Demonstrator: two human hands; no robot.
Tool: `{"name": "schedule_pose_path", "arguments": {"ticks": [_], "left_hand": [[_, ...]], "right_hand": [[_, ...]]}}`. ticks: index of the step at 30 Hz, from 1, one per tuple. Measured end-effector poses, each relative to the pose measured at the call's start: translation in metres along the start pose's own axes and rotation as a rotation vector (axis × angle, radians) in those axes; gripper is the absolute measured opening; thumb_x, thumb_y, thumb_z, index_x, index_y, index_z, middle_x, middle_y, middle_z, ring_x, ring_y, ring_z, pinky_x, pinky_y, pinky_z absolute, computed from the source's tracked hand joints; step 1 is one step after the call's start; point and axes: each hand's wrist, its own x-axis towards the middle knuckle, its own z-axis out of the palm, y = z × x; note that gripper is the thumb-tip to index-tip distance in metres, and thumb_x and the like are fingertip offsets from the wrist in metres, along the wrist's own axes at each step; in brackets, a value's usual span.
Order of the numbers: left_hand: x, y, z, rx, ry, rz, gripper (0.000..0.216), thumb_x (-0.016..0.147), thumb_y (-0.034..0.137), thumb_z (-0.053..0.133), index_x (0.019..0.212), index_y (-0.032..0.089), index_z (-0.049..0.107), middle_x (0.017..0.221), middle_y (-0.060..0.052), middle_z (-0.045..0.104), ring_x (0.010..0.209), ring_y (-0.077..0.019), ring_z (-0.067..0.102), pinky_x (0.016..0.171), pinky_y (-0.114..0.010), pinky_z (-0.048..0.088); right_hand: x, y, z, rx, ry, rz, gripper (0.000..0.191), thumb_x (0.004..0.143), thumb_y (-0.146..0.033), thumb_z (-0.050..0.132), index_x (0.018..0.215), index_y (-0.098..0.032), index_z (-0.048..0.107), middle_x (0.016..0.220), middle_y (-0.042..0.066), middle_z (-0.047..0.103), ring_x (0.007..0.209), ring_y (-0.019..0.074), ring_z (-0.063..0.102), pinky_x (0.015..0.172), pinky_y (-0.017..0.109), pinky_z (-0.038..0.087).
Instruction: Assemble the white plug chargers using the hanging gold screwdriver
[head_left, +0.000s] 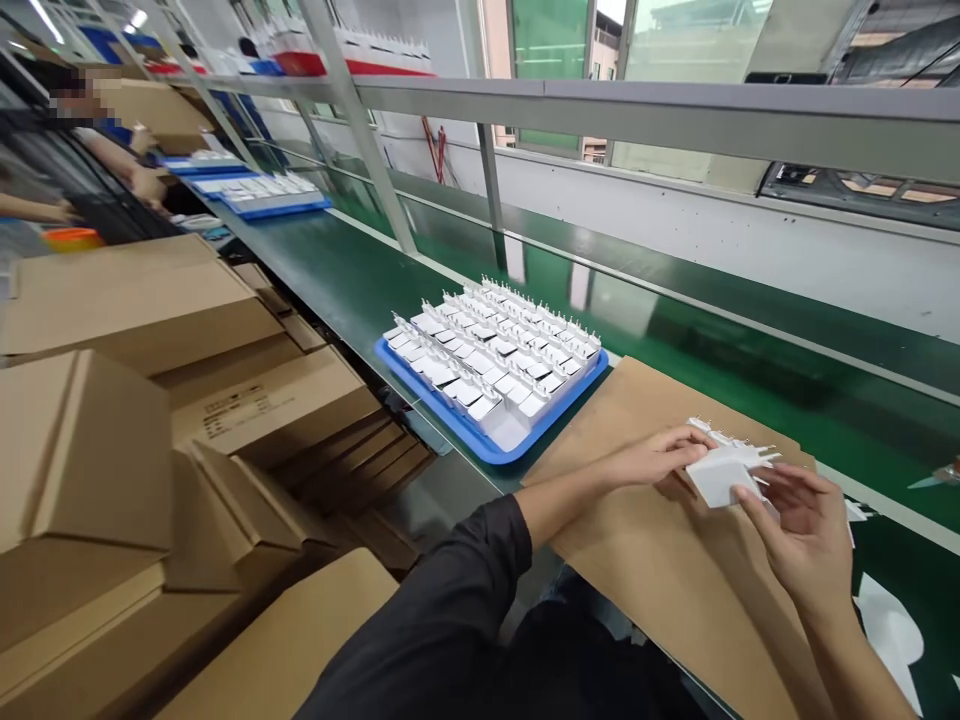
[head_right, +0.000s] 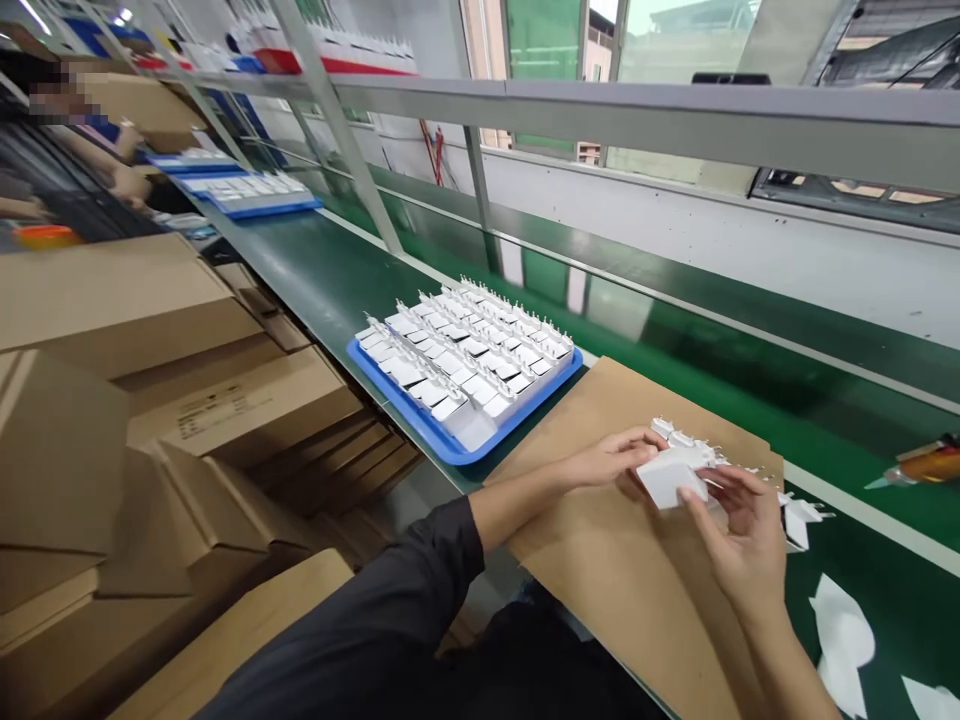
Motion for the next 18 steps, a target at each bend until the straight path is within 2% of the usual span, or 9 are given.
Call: {"name": "schedule_pose_path", "arguments": {"ticks": [2, 4, 6, 8, 10, 12, 14, 18], "left_hand": [[-0.012, 0.023, -0.002, 0.309, 0.127, 0.058, 0.030, 0.099, 0.041, 0.055, 0.117, 0.019, 0.066, 0.116, -0.009, 0.071, 0.096, -0.0186, 0.070, 0.078, -0.029, 0.060], [-0.033, 0.046, -0.002, 0.587, 0.279, 0.101, 0.030, 0.099, 0.038, 0.055, 0.119, 0.019, 0.067, 0.117, -0.010, 0.074, 0.099, -0.0216, 0.072, 0.086, -0.033, 0.060], [-0.058, 0.061, -0.001, 0.691, 0.448, 0.142, 0.036, 0.097, 0.038, 0.059, 0.126, 0.019, 0.066, 0.120, -0.012, 0.075, 0.101, -0.0245, 0.073, 0.089, -0.037, 0.061], [-0.083, 0.063, 0.000, 0.568, 0.577, 0.165, 0.044, 0.097, 0.042, 0.059, 0.135, 0.019, 0.061, 0.126, -0.014, 0.073, 0.094, -0.0231, 0.075, 0.085, -0.037, 0.063], [-0.104, 0.054, 0.000, 0.361, 0.612, 0.180, 0.052, 0.098, 0.048, 0.057, 0.141, 0.020, 0.057, 0.142, -0.016, 0.065, 0.102, -0.0242, 0.075, 0.083, -0.036, 0.064], [-0.118, 0.039, -0.002, 0.207, 0.679, 0.231, 0.060, 0.096, 0.054, 0.059, 0.146, 0.020, 0.053, 0.153, -0.016, 0.056, 0.124, -0.0281, 0.068, 0.093, -0.037, 0.063], [-0.127, 0.025, -0.004, 0.120, 0.760, 0.257, 0.066, 0.093, 0.059, 0.062, 0.146, 0.020, 0.054, 0.156, -0.015, 0.054, 0.137, -0.0308, 0.059, 0.102, -0.039, 0.060], [-0.138, 0.012, -0.011, 0.145, 0.867, 0.269, 0.061, 0.092, 0.064, 0.062, 0.133, 0.018, 0.064, 0.137, -0.013, 0.067, 0.128, -0.0302, 0.063, 0.103, -0.040, 0.058]], "right_hand": [[0.011, -0.013, 0.007, -0.069, -0.026, -0.050, 0.047, 0.079, -0.037, 0.085, 0.118, -0.024, 0.061, 0.107, 0.008, 0.073, 0.097, 0.0256, 0.075, 0.084, 0.043, 0.064], [0.020, -0.028, 0.019, -0.157, -0.035, -0.160, 0.044, 0.082, -0.036, 0.083, 0.118, -0.023, 0.061, 0.107, 0.008, 0.073, 0.096, 0.0254, 0.076, 0.085, 0.045, 0.065], [0.028, -0.043, 0.038, -0.223, -0.024, -0.330, 0.041, 0.086, -0.031, 0.081, 0.120, -0.023, 0.060, 0.106, 0.007, 0.074, 0.093, 0.0242, 0.076, 0.085, 0.043, 0.065], [0.031, -0.054, 0.064, -0.265, -0.033, -0.531, 0.041, 0.088, -0.024, 0.079, 0.123, -0.024, 0.058, 0.103, 0.006, 0.074, 0.089, 0.0220, 0.075, 0.080, 0.038, 0.065], [0.030, -0.061, 0.093, -0.221, -0.059, -0.672, 0.044, 0.091, -0.019, 0.075, 0.130, -0.025, 0.054, 0.100, 0.006, 0.074, 0.088, 0.0215, 0.074, 0.076, 0.035, 0.064], [0.025, -0.064, 0.121, -0.182, -0.076, -0.737, 0.048, 0.094, -0.017, 0.070, 0.137, -0.026, 0.050, 0.101, 0.007, 0.073, 0.090, 0.0229, 0.073, 0.078, 0.037, 0.064], [0.016, -0.067, 0.142, -0.145, -0.120, -0.772, 0.051, 0.097, -0.017, 0.065, 0.143, -0.026, 0.046, 0.104, 0.009, 0.073, 0.095, 0.0248, 0.072, 0.080, 0.039, 0.064], [-0.003, -0.072, 0.162, -0.058, -0.261, -0.752, 0.051, 0.097, -0.013, 0.057, 0.145, -0.025, 0.045, 0.110, 0.010, 0.073, 0.105, 0.0260, 0.071, 0.086, 0.040, 0.065]]}}
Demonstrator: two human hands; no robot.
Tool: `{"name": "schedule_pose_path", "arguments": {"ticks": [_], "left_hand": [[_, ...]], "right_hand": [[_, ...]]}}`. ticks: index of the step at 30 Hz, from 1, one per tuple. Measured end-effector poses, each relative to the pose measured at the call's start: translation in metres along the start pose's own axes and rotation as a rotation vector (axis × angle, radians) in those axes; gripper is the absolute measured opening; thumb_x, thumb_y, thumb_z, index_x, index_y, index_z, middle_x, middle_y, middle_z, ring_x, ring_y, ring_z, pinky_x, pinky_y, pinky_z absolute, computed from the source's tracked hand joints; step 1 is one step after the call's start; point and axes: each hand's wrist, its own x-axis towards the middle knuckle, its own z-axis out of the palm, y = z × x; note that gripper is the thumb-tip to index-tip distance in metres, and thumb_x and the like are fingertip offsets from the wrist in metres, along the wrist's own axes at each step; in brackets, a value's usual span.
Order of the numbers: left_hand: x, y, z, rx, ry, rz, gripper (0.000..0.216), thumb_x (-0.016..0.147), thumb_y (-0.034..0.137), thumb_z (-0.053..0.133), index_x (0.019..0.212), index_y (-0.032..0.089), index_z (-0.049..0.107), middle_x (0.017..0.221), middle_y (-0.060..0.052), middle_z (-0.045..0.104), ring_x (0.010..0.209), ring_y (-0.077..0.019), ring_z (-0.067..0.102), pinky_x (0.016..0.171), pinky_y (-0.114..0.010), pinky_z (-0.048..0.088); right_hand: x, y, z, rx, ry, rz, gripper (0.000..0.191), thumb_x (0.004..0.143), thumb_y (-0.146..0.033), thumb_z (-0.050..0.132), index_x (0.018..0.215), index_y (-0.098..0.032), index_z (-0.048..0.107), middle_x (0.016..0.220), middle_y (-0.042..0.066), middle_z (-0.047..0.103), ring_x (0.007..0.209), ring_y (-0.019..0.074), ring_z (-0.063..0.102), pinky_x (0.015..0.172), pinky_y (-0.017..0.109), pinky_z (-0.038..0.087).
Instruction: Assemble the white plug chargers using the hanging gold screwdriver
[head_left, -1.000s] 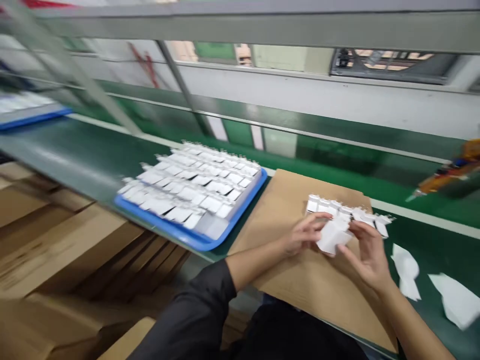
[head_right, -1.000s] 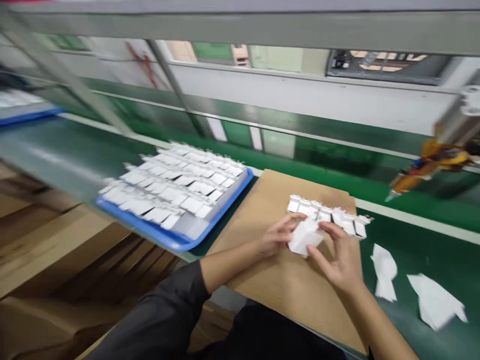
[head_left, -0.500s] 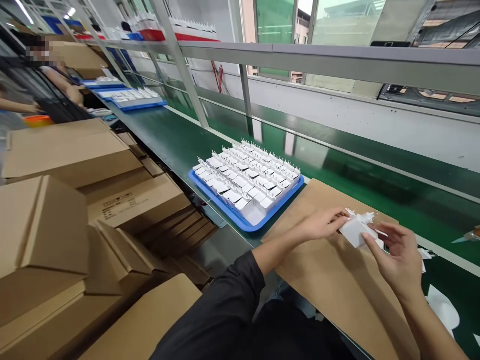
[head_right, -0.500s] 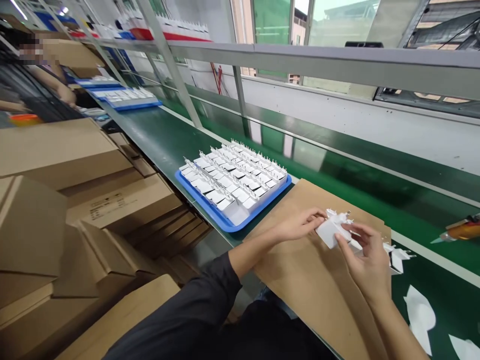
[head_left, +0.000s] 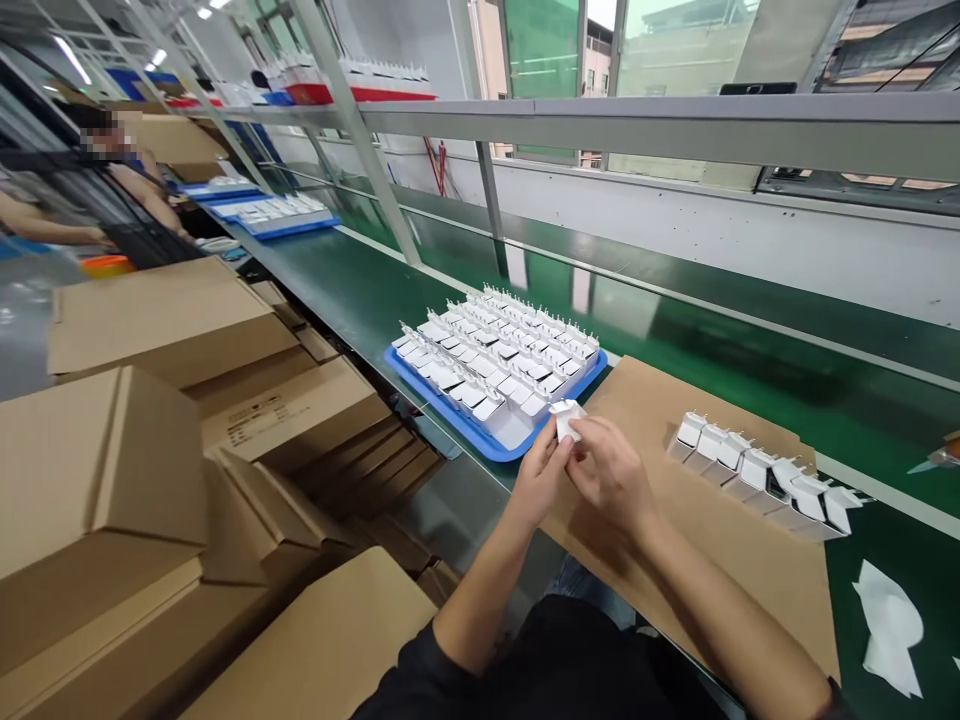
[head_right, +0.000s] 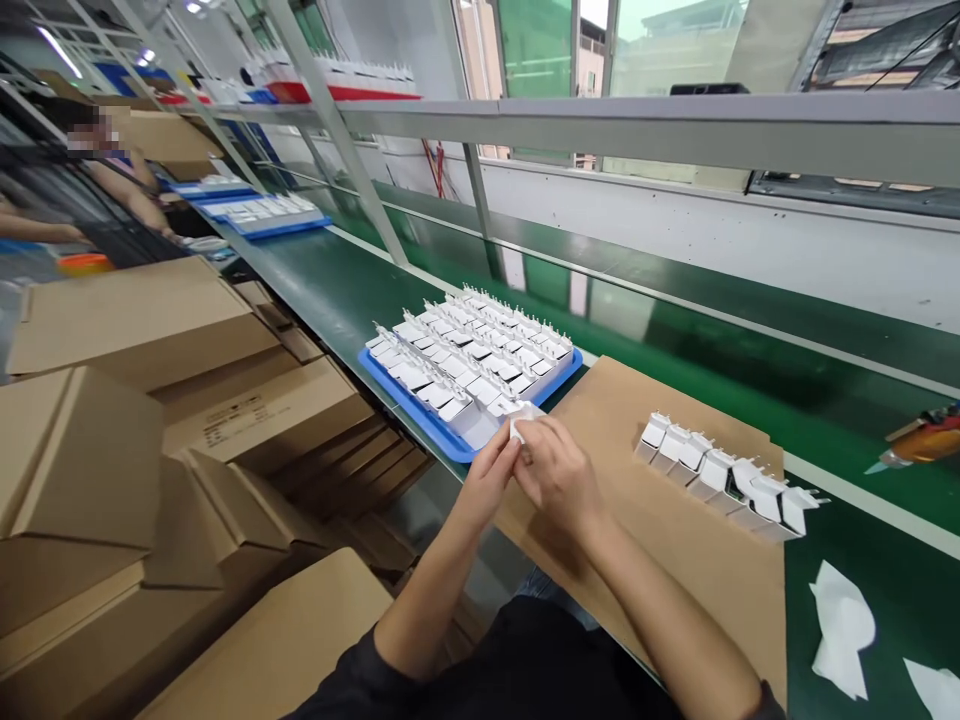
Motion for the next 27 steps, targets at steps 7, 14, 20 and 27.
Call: {"name": "schedule_pose_path", "arguments": {"ticks": [7, 14, 20, 27], "left_hand": [[-0.006, -0.002, -0.022, 0.346, 0.125, 0.059, 0.059, 0.092, 0.063, 0.062, 0.128, 0.017, 0.059, 0.121, -0.014, 0.066, 0.095, -0.0229, 0.071, 0.082, -0.034, 0.059], [-0.021, -0.023, -0.029, 0.540, 0.266, 0.170, 0.045, 0.095, 0.056, 0.058, 0.123, 0.022, 0.049, 0.101, -0.008, 0.075, 0.086, -0.0205, 0.077, 0.079, -0.032, 0.059], [-0.003, -0.024, -0.078, 0.910, 0.388, 0.197, 0.034, 0.096, 0.049, 0.055, 0.115, 0.020, 0.058, 0.084, -0.004, 0.073, 0.080, -0.0224, 0.074, 0.074, -0.032, 0.056], [0.027, -0.025, -0.123, 1.195, 0.316, 0.309, 0.029, 0.096, 0.040, 0.057, 0.112, 0.017, 0.064, 0.098, -0.010, 0.069, 0.089, -0.0237, 0.067, 0.087, -0.037, 0.055]], "right_hand": [[-0.013, -0.012, 0.010, 0.222, -0.094, 0.121, 0.058, 0.091, -0.004, 0.047, 0.144, -0.026, 0.046, 0.123, 0.010, 0.071, 0.121, 0.0244, 0.068, 0.101, 0.043, 0.062], [-0.019, -0.016, 0.015, 0.265, -0.158, 0.144, 0.064, 0.090, -0.003, 0.045, 0.149, -0.028, 0.042, 0.125, 0.011, 0.071, 0.121, 0.0261, 0.068, 0.103, 0.047, 0.062], [-0.015, -0.009, 0.001, 0.315, -0.244, 0.227, 0.059, 0.093, -0.008, 0.047, 0.149, -0.026, 0.043, 0.133, 0.012, 0.070, 0.125, 0.0249, 0.069, 0.103, 0.045, 0.062], [-0.006, 0.010, -0.017, 0.350, -0.211, 0.445, 0.048, 0.097, -0.017, 0.047, 0.145, -0.022, 0.045, 0.125, 0.013, 0.074, 0.114, 0.0230, 0.074, 0.087, 0.040, 0.067]]}}
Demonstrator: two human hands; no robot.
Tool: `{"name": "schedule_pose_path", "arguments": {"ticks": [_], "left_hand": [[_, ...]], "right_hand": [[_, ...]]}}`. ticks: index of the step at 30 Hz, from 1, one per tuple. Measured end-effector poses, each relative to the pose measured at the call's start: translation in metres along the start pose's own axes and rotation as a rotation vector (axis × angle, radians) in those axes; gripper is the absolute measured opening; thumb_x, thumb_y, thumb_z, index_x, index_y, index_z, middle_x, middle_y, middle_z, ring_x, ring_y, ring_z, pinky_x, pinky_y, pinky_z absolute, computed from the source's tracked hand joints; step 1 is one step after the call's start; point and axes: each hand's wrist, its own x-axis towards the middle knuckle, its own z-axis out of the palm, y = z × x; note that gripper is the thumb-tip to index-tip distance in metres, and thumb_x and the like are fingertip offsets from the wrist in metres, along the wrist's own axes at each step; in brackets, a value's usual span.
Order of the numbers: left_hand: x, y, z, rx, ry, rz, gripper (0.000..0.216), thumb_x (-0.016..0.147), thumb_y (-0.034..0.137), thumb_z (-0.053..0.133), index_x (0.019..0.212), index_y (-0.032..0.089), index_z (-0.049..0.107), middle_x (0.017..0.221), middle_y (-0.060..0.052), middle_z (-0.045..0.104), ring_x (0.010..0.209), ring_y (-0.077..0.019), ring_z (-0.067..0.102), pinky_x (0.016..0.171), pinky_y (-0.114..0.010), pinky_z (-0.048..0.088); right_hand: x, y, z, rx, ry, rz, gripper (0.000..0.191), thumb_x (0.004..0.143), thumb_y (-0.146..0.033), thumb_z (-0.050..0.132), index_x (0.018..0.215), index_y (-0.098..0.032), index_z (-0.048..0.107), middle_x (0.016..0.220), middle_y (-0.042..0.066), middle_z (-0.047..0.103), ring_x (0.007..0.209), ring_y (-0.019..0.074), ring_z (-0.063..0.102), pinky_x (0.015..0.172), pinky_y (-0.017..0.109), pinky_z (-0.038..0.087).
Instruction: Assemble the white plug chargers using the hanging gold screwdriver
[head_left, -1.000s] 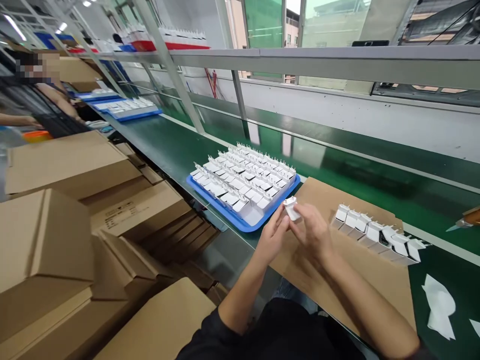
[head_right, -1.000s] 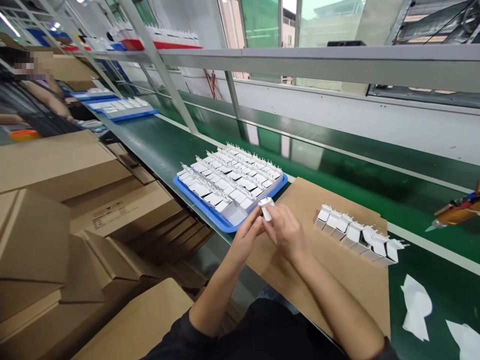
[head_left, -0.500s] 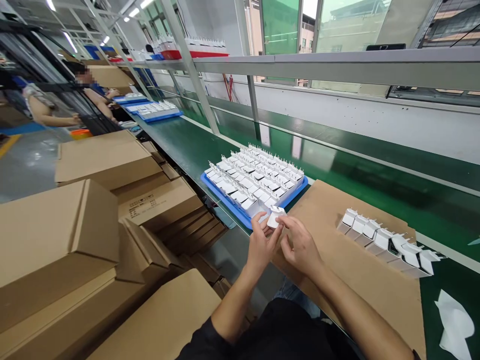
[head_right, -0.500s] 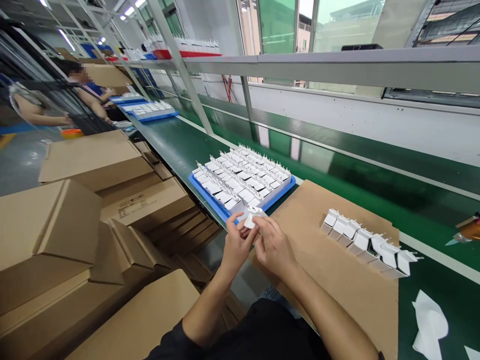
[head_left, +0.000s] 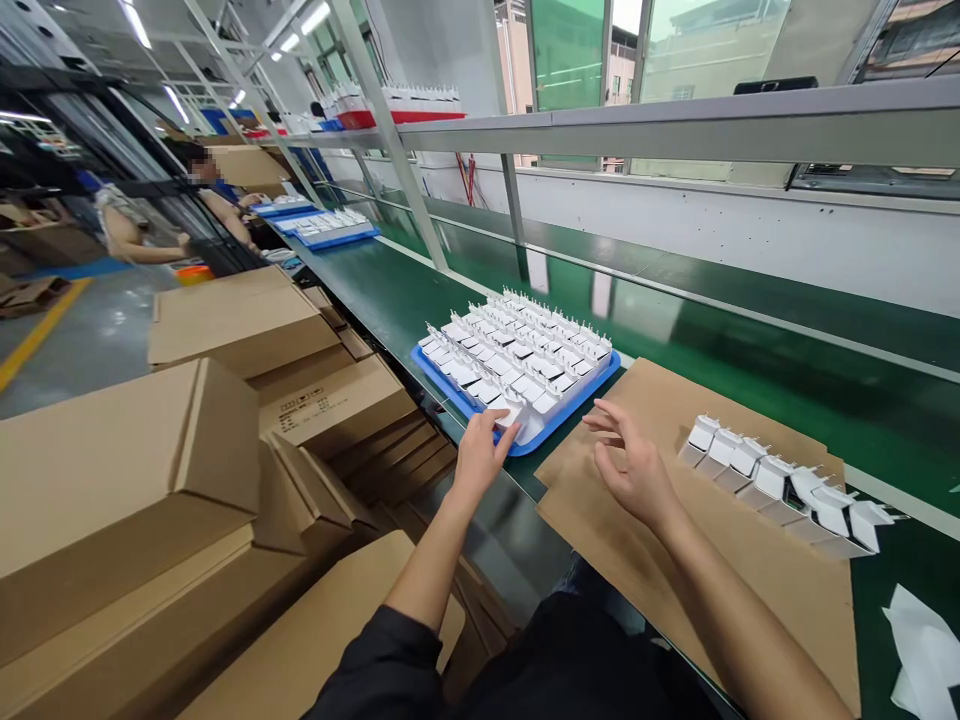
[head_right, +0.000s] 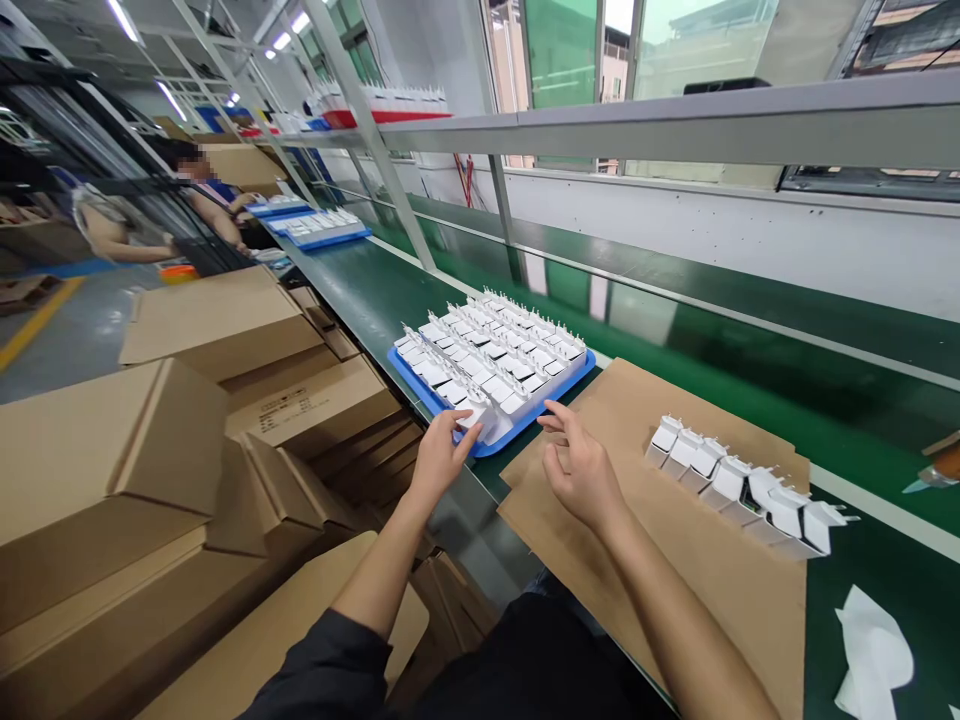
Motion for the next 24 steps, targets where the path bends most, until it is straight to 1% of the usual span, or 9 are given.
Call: {"name": "schedule_pose_path", "arguments": {"ticks": [2, 4, 8, 12, 15, 17, 20, 22, 24], "left_hand": [[-0.001, 0.001, 0.006, 0.031, -0.035, 0.009, 0.028, 0.096, 0.039, 0.058, 0.113, 0.018, 0.066, 0.094, -0.009, 0.069, 0.090, -0.0246, 0.066, 0.087, -0.037, 0.055], [-0.002, 0.004, 0.010, 0.056, -0.064, 0.001, 0.025, 0.096, 0.038, 0.059, 0.111, 0.019, 0.067, 0.091, -0.009, 0.069, 0.091, -0.0254, 0.067, 0.087, -0.036, 0.054], [-0.005, 0.007, 0.012, 0.090, -0.078, -0.039, 0.020, 0.097, 0.034, 0.058, 0.108, 0.020, 0.068, 0.091, -0.008, 0.071, 0.088, -0.0249, 0.067, 0.085, -0.035, 0.054], [-0.007, 0.011, 0.012, 0.130, -0.044, -0.030, 0.018, 0.097, 0.034, 0.056, 0.102, 0.021, 0.068, 0.093, -0.010, 0.072, 0.094, -0.0271, 0.068, 0.088, -0.037, 0.055], [-0.011, 0.015, 0.013, 0.127, 0.002, -0.009, 0.017, 0.098, 0.033, 0.055, 0.100, 0.022, 0.067, 0.105, -0.012, 0.074, 0.101, -0.0279, 0.068, 0.093, -0.039, 0.054], [-0.014, 0.016, 0.014, 0.123, 0.042, -0.006, 0.017, 0.099, 0.032, 0.054, 0.099, 0.021, 0.067, 0.114, -0.014, 0.072, 0.105, -0.0284, 0.067, 0.095, -0.040, 0.054], [-0.015, 0.016, 0.015, 0.148, 0.084, -0.049, 0.017, 0.097, 0.031, 0.055, 0.098, 0.019, 0.068, 0.127, -0.017, 0.064, 0.103, -0.0275, 0.068, 0.087, -0.038, 0.056], [-0.012, 0.016, 0.015, 0.168, 0.081, -0.077, 0.017, 0.096, 0.030, 0.057, 0.099, 0.018, 0.068, 0.132, -0.019, 0.058, 0.099, -0.0266, 0.068, 0.082, -0.038, 0.056], [-0.008, 0.015, 0.013, 0.178, 0.058, -0.066, 0.016, 0.094, 0.030, 0.061, 0.101, 0.017, 0.067, 0.132, -0.020, 0.056, 0.101, -0.0280, 0.067, 0.086, -0.040, 0.056]], "right_hand": [[0.001, 0.001, -0.003, 0.017, -0.002, 0.033, 0.048, 0.096, -0.018, 0.047, 0.144, -0.023, 0.046, 0.123, 0.013, 0.076, 0.106, 0.0219, 0.077, 0.079, 0.036, 0.068], [0.001, 0.002, -0.005, 0.037, -0.001, 0.065, 0.048, 0.095, -0.019, 0.048, 0.143, -0.024, 0.047, 0.120, 0.011, 0.077, 0.102, 0.0211, 0.078, 0.075, 0.034, 0.067], [0.002, 0.004, -0.008, 0.041, 0.002, 0.130, 0.050, 0.094, -0.019, 0.048, 0.143, -0.024, 0.047, 0.118, 0.010, 0.078, 0.101, 0.0211, 0.078, 0.071, 0.031, 0.067], [0.002, 0.009, -0.009, 0.025, 0.010, 0.119, 0.051, 0.093, -0.019, 0.049, 0.144, -0.025, 0.047, 0.116, 0.010, 0.078, 0.098, 0.0209, 0.078, 0.073, 0.032, 0.067], [0.001, 0.013, -0.008, 0.019, 0.006, 0.100, 0.051, 0.094, -0.019, 0.049, 0.144, -0.025, 0.047, 0.115, 0.010, 0.078, 0.097, 0.0202, 0.078, 0.076, 0.034, 0.067], [0.001, 0.015, -0.007, 0.019, -0.003, 0.092, 0.050, 0.094, -0.019, 0.048, 0.144, -0.024, 0.047, 0.115, 0.010, 0.078, 0.096, 0.0198, 0.078, 0.077, 0.034, 0.067], [0.001, 0.016, -0.006, 0.010, -0.018, 0.085, 0.048, 0.095, -0.020, 0.048, 0.143, -0.024, 0.046, 0.114, 0.010, 0.078, 0.095, 0.0190, 0.078, 0.082, 0.035, 0.067], [0.001, 0.016, -0.006, -0.001, -0.027, 0.079, 0.047, 0.096, -0.021, 0.048, 0.143, -0.023, 0.046, 0.114, 0.010, 0.078, 0.093, 0.0188, 0.078, 0.082, 0.036, 0.067], [0.001, 0.017, -0.005, -0.014, -0.034, 0.072, 0.047, 0.097, -0.022, 0.048, 0.144, -0.023, 0.046, 0.114, 0.010, 0.078, 0.092, 0.0187, 0.078, 0.081, 0.036, 0.067]]}}
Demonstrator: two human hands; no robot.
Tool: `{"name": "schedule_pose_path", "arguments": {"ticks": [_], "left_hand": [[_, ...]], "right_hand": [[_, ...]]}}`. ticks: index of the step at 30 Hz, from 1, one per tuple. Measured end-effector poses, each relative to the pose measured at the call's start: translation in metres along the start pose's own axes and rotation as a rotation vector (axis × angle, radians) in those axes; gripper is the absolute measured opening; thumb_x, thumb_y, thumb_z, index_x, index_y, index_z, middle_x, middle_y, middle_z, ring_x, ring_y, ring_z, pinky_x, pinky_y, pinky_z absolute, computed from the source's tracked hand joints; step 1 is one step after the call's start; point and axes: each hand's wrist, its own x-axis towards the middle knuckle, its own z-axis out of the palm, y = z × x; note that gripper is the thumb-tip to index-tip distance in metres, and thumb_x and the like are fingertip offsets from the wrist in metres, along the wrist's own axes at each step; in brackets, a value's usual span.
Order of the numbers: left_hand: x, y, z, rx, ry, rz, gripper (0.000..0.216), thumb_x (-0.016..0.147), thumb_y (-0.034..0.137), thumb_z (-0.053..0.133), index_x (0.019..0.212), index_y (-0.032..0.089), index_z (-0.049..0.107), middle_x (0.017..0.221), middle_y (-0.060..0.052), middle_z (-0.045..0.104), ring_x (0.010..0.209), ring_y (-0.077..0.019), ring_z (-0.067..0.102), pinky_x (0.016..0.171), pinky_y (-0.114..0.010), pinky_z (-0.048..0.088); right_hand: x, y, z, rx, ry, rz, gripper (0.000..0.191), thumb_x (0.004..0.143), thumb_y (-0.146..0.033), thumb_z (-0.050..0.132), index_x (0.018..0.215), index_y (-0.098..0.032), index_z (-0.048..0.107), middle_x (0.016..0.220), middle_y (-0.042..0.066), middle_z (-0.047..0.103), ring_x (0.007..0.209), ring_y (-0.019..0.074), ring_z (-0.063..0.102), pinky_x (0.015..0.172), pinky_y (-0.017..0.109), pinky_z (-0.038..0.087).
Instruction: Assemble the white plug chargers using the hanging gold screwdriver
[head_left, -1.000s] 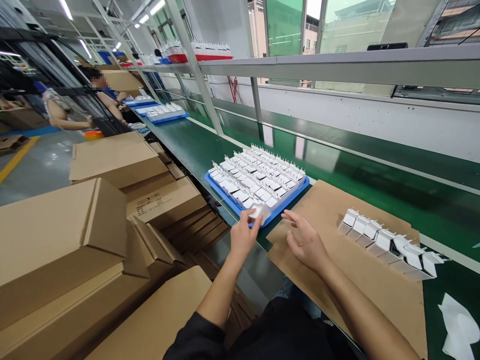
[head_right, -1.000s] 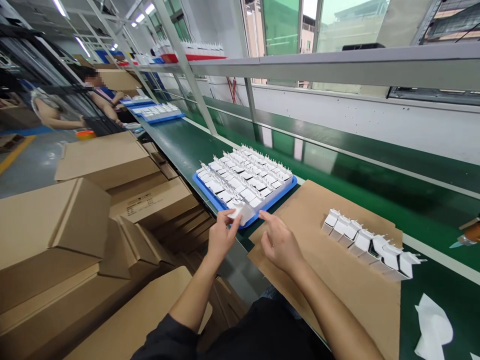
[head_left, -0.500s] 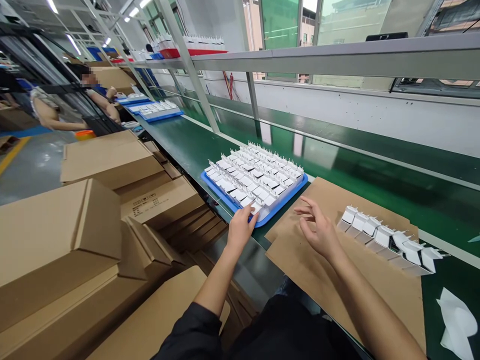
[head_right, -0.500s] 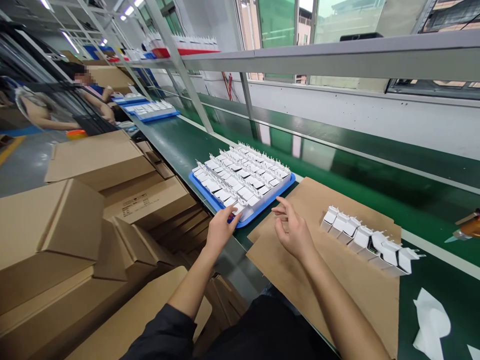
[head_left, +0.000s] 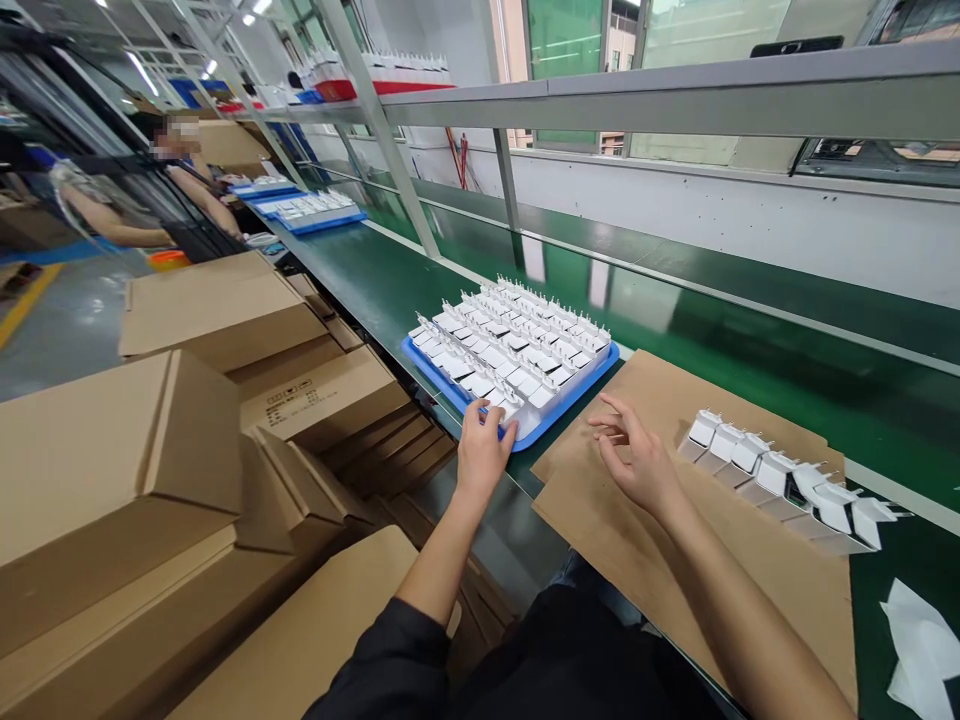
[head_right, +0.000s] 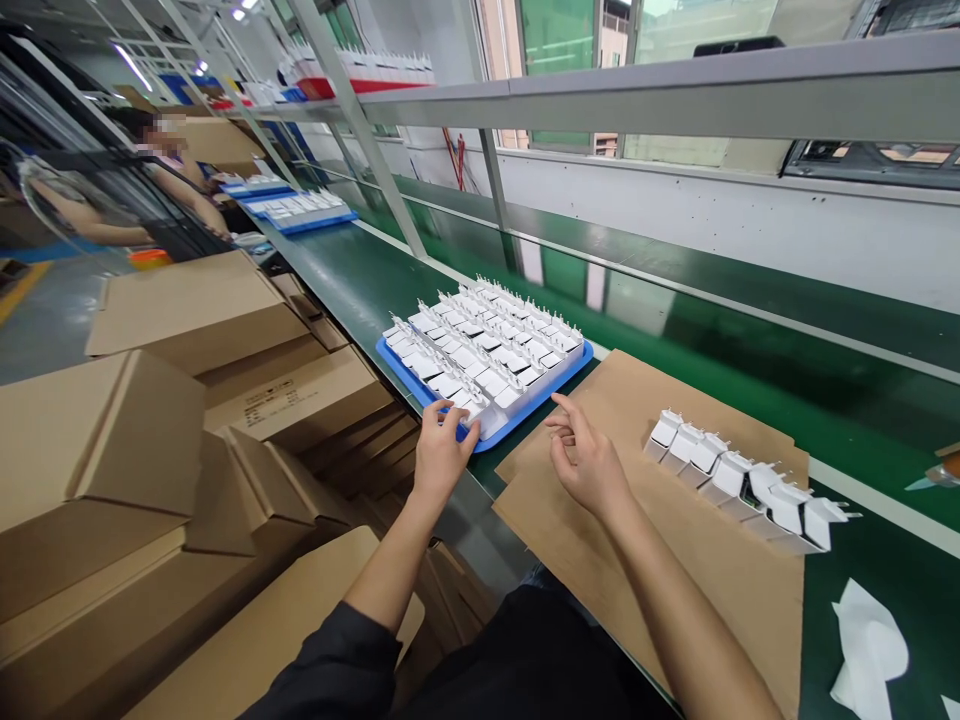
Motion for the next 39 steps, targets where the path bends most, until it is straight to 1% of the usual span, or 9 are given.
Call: {"name": "schedule_pose_path", "arguments": {"ticks": [3, 11, 19, 23, 27, 31, 33, 36, 39], "left_hand": [[0.004, 0.001, -0.003, 0.036, -0.019, 0.030, 0.017, 0.093, 0.031, 0.064, 0.101, 0.017, 0.067, 0.128, -0.020, 0.059, 0.110, -0.0317, 0.065, 0.092, -0.042, 0.055], [0.004, 0.013, -0.005, 0.221, -0.061, -0.115, 0.031, 0.096, 0.043, 0.059, 0.113, 0.021, 0.071, 0.135, -0.014, 0.065, 0.086, -0.0268, 0.071, 0.059, -0.031, 0.046], [0.005, 0.008, -0.007, 0.155, -0.058, -0.107, 0.030, 0.093, 0.041, 0.064, 0.114, 0.020, 0.071, 0.137, -0.014, 0.063, 0.095, -0.0273, 0.071, 0.061, -0.031, 0.048], [0.004, 0.000, -0.007, 0.094, -0.018, -0.060, 0.036, 0.092, 0.047, 0.064, 0.115, 0.019, 0.071, 0.139, -0.014, 0.064, 0.096, -0.0293, 0.072, 0.066, -0.034, 0.051], [0.001, -0.010, -0.006, 0.000, 0.039, 0.025, 0.042, 0.097, 0.050, 0.058, 0.119, 0.017, 0.072, 0.138, -0.016, 0.067, 0.108, -0.0336, 0.070, 0.086, -0.041, 0.056], [-0.006, -0.015, -0.010, -0.026, 0.135, 0.058, 0.045, 0.097, 0.049, 0.059, 0.121, 0.014, 0.072, 0.133, -0.021, 0.069, 0.119, -0.0406, 0.064, 0.099, -0.052, 0.053], [-0.009, -0.009, -0.012, -0.048, 0.223, 0.076, 0.043, 0.094, 0.047, 0.064, 0.120, 0.013, 0.073, 0.129, -0.023, 0.071, 0.119, -0.0423, 0.063, 0.102, -0.057, 0.051], [-0.014, 0.022, -0.011, -0.222, 0.227, 0.176, 0.036, 0.093, 0.041, 0.067, 0.117, 0.015, 0.072, 0.120, -0.020, 0.073, 0.114, -0.0363, 0.067, 0.103, -0.055, 0.051], [-0.014, 0.077, 0.005, -0.541, -0.121, 0.288, 0.040, 0.096, 0.043, 0.062, 0.129, 0.020, 0.064, 0.127, -0.014, 0.069, 0.109, -0.0274, 0.069, 0.090, -0.042, 0.060]], "right_hand": [[-0.001, 0.001, 0.001, -0.021, -0.005, -0.001, 0.048, 0.096, -0.021, 0.048, 0.144, -0.024, 0.046, 0.114, 0.009, 0.078, 0.089, 0.0183, 0.078, 0.079, 0.035, 0.068], [-0.004, 0.001, -0.001, -0.069, -0.024, 0.009, 0.052, 0.095, -0.019, 0.048, 0.146, -0.025, 0.045, 0.114, 0.008, 0.078, 0.084, 0.0187, 0.077, 0.069, 0.032, 0.067], [0.001, -0.007, -0.008, -0.104, -0.064, 0.017, 0.051, 0.094, -0.018, 0.049, 0.144, -0.025, 0.047, 0.114, 0.006, 0.079, 0.085, 0.0178, 0.077, 0.082, 0.036, 0.065], [0.004, -0.027, -0.038, -0.151, -0.024, -0.004, 0.047, 0.094, -0.018, 0.050, 0.141, -0.026, 0.050, 0.112, 0.004, 0.079, 0.089, 0.0163, 0.077, 0.086, 0.033, 0.064], [-0.009, -0.057, -0.098, -0.273, 0.264, -0.085, 0.035, 0.097, -0.018, 0.053, 0.130, -0.026, 0.060, 0.105, 0.001, 0.080, 0.096, 0.0171, 0.078, 0.086, 0.031, 0.063], [-0.036, -0.064, -0.169, -0.299, 0.963, -0.232, 0.009, 0.093, -0.026, 0.068, 0.100, -0.025, 0.073, 0.081, -0.001, 0.075, 0.071, 0.0196, 0.075, 0.067, 0.035, 0.060], [-0.051, -0.050, -0.203, -0.306, 1.307, -0.313, 0.014, 0.088, -0.036, 0.075, 0.082, -0.024, 0.071, 0.066, -0.002, 0.066, 0.057, 0.0196, 0.067, 0.058, 0.036, 0.055], [-0.068, -0.017, -0.247, -0.371, 1.512, -0.269, 0.043, 0.083, -0.062, 0.074, 0.067, -0.026, 0.059, 0.057, -0.004, 0.050, 0.051, 0.0189, 0.055, 0.059, 0.041, 0.053], [-0.079, 0.013, -0.270, -0.327, 1.433, -0.186, 0.044, 0.079, -0.067, 0.075, 0.074, -0.026, 0.060, 0.069, 0.000, 0.055, 0.063, 0.0214, 0.061, 0.067, 0.044, 0.056]]}}
